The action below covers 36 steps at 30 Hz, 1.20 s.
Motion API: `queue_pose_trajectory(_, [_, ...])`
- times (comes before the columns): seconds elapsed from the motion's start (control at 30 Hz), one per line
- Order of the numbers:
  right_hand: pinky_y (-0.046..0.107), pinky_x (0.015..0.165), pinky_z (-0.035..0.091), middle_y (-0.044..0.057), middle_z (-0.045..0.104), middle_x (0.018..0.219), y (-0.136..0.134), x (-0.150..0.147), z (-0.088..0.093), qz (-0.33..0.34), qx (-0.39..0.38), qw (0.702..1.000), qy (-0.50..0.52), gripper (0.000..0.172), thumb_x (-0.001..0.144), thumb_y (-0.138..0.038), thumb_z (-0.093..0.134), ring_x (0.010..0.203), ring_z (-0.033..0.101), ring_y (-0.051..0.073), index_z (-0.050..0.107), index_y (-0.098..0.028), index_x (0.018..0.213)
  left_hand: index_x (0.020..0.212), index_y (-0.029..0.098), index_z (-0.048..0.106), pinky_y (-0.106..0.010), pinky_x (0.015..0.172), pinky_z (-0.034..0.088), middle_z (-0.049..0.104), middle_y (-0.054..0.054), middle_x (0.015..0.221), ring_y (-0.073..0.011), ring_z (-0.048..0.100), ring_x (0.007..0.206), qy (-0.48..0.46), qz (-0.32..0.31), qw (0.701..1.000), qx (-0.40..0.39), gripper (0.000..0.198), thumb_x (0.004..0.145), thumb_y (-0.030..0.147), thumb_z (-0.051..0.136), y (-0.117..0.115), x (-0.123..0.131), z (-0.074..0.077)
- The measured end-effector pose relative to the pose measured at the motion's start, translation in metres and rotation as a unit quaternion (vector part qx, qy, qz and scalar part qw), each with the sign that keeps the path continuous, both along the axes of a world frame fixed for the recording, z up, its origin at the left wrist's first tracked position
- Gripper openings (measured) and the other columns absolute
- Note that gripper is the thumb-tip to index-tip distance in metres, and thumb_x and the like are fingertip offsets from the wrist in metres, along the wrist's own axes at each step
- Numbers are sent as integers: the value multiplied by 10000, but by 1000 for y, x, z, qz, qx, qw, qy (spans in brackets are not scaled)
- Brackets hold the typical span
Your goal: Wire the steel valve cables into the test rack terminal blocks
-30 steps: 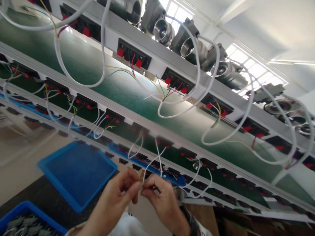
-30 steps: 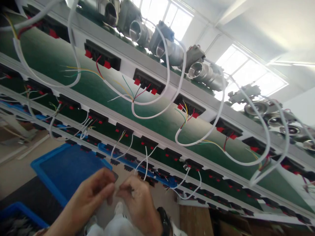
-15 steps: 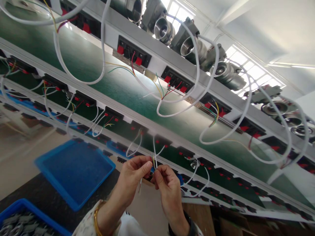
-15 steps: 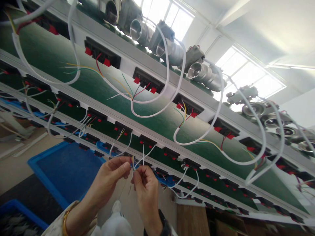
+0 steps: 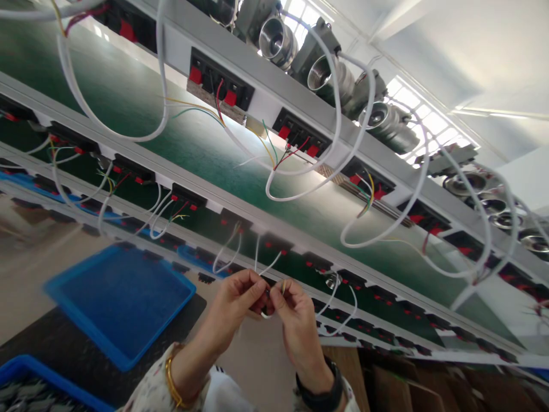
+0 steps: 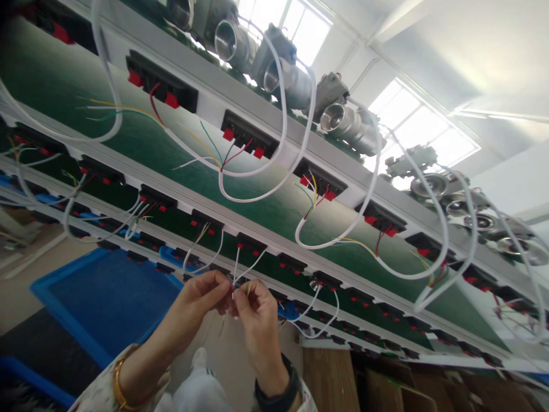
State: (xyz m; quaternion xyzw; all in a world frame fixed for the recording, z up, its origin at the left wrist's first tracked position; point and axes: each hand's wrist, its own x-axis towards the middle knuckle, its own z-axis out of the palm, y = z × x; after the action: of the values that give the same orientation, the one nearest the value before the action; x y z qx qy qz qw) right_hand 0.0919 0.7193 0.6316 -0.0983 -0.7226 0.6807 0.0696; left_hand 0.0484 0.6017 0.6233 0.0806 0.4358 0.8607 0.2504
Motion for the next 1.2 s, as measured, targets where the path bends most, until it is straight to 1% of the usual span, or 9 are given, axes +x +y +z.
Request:
queue_pose_trajectory(0.13, [223,557,401,-17,575,612,16,-2,7,63,57,996,-35,230,750,-343,666,575,515,103,548,-159,676,650,132,555,-189,481,393,545,19,522,-91,511,484,33,-17,998,-50,254,751,336,670,-1,-8,-6])
queue_pose_trajectory(0.23, [220,529,394,-12,587,581,21,-3,12,67,107,991,-53,219,732,-332,677,543,509,100,583,-152,652,655,138,561,-207,483,409,587,-5,565,-113,535,507,54,-27,997,-56,240,726,325,695,0,-12,-8])
queue_pose_trajectory(0.43, [211,473,404,-23,571,565,12,-6,5,-12,36,999,-14,225,717,-346,693,478,496,87,578,-161,663,636,158,513,-206,471,393,505,26,570,-98,491,496,19,39,997,61,297,709,368,710,17,-8,-8])
queue_pose_trajectory(0.63, [212,512,443,-27,550,586,6,-8,-4,-67,25,997,7,214,760,-348,656,527,518,93,585,-165,678,666,159,498,-187,439,343,456,46,597,-71,415,483,-103,22,982,155,283,718,343,707,33,-4,-13])
queue_pose_trajectory(0.73, [210,502,443,-19,552,604,6,-8,-4,-93,85,992,17,224,788,-366,618,531,519,97,575,-168,694,693,152,531,-198,480,375,507,32,601,-80,446,510,-98,26,989,110,246,730,334,692,31,-9,-13])
queue_pose_trajectory(0.8, [213,502,435,-11,558,615,7,-9,-6,-112,171,978,41,200,822,-342,575,536,520,103,567,-174,713,676,142,554,-202,531,395,534,23,601,-87,468,544,-55,56,996,47,222,712,305,700,30,-14,-12])
queue_pose_trajectory(0.93, [232,565,433,-3,572,658,9,-11,-11,-116,362,916,128,117,848,-223,522,584,535,116,545,-193,737,588,143,542,-200,549,377,516,29,560,-92,454,555,-1,112,993,-34,201,647,238,708,31,-22,-10])
queue_pose_trajectory(1.07, [250,620,452,17,586,749,8,-20,-10,-143,402,888,174,102,856,-184,499,667,564,133,510,-201,755,585,145,501,-197,565,380,459,36,561,-82,426,548,-101,80,988,81,229,688,245,679,40,-23,-11])
queue_pose_trajectory(1.2, [340,803,453,83,578,948,5,-36,-4,-195,392,873,216,97,849,-188,504,935,560,196,510,-196,752,763,148,564,-207,689,427,550,-1,740,-106,524,702,-67,94,985,128,159,742,249,685,51,-34,-23])
